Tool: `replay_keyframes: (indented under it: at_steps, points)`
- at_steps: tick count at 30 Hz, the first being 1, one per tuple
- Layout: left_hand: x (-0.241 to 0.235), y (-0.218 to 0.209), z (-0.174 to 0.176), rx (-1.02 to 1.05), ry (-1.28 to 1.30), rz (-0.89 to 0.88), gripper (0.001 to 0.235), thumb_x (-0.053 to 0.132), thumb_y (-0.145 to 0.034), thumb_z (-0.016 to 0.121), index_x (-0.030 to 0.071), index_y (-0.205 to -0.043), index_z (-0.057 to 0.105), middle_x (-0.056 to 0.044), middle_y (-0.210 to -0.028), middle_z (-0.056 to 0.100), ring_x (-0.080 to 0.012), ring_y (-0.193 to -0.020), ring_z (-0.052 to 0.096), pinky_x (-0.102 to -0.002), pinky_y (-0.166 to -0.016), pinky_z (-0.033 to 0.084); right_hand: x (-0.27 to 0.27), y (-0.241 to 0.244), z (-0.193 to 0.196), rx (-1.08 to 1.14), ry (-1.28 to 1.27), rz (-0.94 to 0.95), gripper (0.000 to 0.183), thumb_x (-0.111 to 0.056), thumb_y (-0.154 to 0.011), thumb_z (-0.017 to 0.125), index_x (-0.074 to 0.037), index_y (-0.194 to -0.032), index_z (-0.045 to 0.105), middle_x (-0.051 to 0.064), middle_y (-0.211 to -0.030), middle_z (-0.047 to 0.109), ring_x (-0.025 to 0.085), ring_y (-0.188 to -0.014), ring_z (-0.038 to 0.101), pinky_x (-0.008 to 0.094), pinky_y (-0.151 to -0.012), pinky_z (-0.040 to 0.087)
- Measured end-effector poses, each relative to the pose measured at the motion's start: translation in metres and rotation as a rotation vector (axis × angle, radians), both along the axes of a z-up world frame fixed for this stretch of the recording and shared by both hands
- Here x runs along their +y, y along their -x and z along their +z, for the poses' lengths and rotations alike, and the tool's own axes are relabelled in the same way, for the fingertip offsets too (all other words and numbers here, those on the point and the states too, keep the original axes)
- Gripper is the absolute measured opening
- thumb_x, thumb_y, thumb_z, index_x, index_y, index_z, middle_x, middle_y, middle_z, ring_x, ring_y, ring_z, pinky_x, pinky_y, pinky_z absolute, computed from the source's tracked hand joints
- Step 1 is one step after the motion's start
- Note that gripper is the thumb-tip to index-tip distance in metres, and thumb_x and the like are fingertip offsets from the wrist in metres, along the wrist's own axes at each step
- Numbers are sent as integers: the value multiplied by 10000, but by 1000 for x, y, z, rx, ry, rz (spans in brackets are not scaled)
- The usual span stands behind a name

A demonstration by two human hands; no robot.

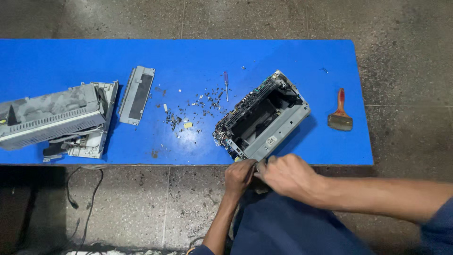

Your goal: The person assembles an electronic device on a blue workbench, using a screwdriver to fasten screws and aligning internal components. They attach a metal panel and a plastic casing to the device, then flip it to inspect the interior.

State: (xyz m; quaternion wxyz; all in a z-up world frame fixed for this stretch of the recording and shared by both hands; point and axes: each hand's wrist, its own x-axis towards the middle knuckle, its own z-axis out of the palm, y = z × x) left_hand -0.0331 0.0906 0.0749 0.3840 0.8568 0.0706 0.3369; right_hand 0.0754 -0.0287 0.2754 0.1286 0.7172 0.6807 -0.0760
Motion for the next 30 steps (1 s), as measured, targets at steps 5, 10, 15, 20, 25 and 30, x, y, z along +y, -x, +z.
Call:
replay_keyframes:
  at_steps: [5, 10, 15, 20, 25, 30]
  points:
    - [4, -1, 3, 1, -12, -35, 220, 98, -815, 728, 63, -1031, 740, -111, -1014, 773, -295, -917, 747, -411, -805, 579, -9, -18, 3, -378, -200, 787, 350, -259, -843, 566, 55, -892, 713, 204, -1038, 720, 225, -711, 676, 301, -482, 505]
    - [4, 5, -2, -14, -25, -44, 200, 89, -834, 730, 46, -1030, 723, -118, -1035, 760, -305, -929, 733, -415, -829, 577, -3, 4, -18, 16, 275, 79, 328, -178, -949, 552, 53, -1155, 659, 163, -898, 696, 251, -685, 668, 395, -537, 545]
    - [3, 2, -6, 9, -19, -55, 230, 98, -785, 759, 42, -1007, 731, -127, -993, 750, -313, -918, 735, -422, -814, 574, -5, -4, -10, 35, -103, 249, 630, -162, -772, 601, -116, -1397, 668, 383, -1105, 670, 288, -471, 659, 384, -395, 530]
    - [3, 4, -5, -24, -14, -42, 214, 67, -845, 743, 29, -1054, 726, -134, -1063, 767, -298, -964, 747, -405, -823, 579, -11, -2, 9, -201, 66, 705, 326, -136, -919, 556, 162, -996, 661, 294, -949, 654, 267, -640, 677, 346, -442, 526]
    - [6, 3, -3, -45, 17, -63, 199, 70, -840, 737, 39, -1036, 724, -120, -1054, 771, -285, -977, 757, -393, -835, 583, 9, 17, -3, 7, 67, 18, 273, -190, -882, 581, 15, -1033, 680, 148, -775, 649, 243, -573, 664, 364, -448, 506]
    - [12, 0, 2, -39, 7, -79, 182, 87, -850, 746, 51, -1029, 746, -109, -1047, 777, -268, -960, 759, -381, -818, 582, -12, -4, -1, -356, -81, 849, 343, -179, -856, 566, 133, -824, 704, 221, -1175, 673, 303, -717, 682, 305, -408, 464]
